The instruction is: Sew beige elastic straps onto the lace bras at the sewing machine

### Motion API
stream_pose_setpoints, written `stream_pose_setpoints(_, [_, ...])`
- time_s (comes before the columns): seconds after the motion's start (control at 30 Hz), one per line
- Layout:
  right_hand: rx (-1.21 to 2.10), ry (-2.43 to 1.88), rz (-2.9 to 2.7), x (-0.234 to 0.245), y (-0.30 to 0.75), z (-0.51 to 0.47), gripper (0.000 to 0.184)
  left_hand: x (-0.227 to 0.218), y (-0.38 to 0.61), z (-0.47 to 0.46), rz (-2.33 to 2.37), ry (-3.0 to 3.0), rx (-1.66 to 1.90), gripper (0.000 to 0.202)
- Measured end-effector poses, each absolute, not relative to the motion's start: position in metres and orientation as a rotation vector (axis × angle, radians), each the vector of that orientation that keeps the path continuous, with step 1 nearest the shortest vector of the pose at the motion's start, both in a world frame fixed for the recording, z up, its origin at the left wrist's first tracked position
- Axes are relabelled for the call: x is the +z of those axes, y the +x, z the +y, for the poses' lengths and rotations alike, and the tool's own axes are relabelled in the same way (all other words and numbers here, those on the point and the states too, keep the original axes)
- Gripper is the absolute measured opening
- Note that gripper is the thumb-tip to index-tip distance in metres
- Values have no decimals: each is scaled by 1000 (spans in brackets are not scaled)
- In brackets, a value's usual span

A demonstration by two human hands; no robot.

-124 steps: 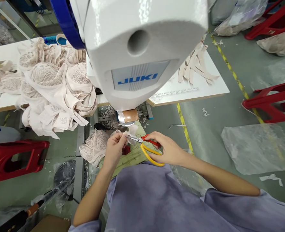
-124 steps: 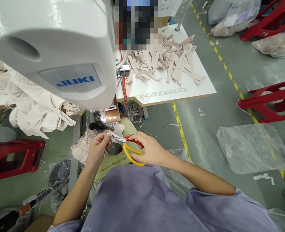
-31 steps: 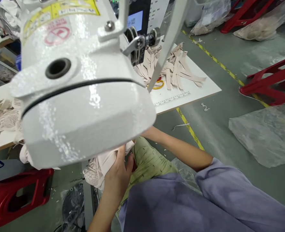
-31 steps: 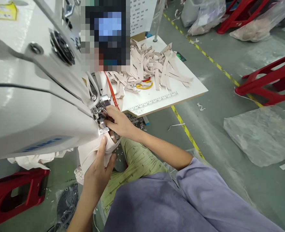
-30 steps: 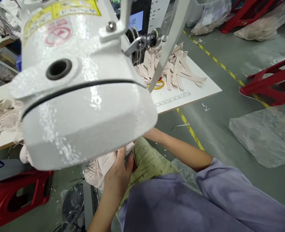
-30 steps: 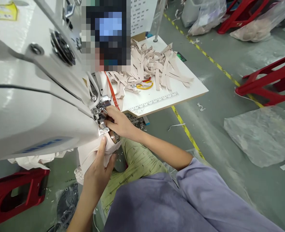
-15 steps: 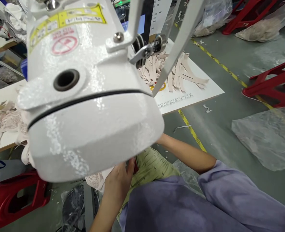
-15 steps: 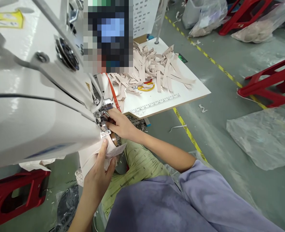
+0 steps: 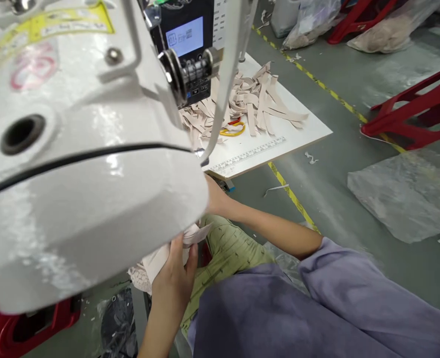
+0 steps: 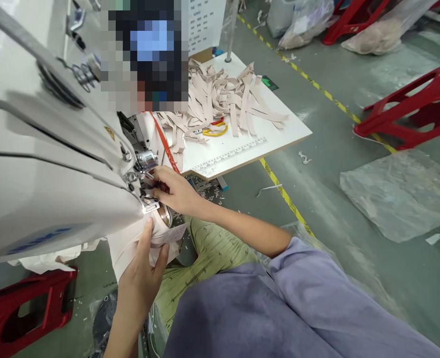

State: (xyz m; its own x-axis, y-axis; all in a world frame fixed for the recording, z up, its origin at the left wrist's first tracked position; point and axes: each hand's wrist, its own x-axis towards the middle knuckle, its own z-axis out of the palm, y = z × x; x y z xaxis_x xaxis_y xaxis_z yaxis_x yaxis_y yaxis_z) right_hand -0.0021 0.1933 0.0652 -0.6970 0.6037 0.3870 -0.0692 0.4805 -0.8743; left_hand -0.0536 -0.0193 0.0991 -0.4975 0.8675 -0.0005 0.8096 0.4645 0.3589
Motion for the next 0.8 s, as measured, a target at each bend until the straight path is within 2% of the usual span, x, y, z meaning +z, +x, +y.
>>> stream_pose_setpoints(0.2, [1302, -505, -1782, 64, 10, 187, 13, 107, -55, -21, 2486, 1438, 377, 62])
stream_pose_setpoints(0.43, [1363, -457, -1773, 56, 18, 186, 16, 113, -57, -20, 2510, 1441, 318, 62])
stream_pose_setpoints(0.8, [1460, -514, -1831, 63, 38, 174, 24, 111, -52, -10, 2468, 1549, 417, 61])
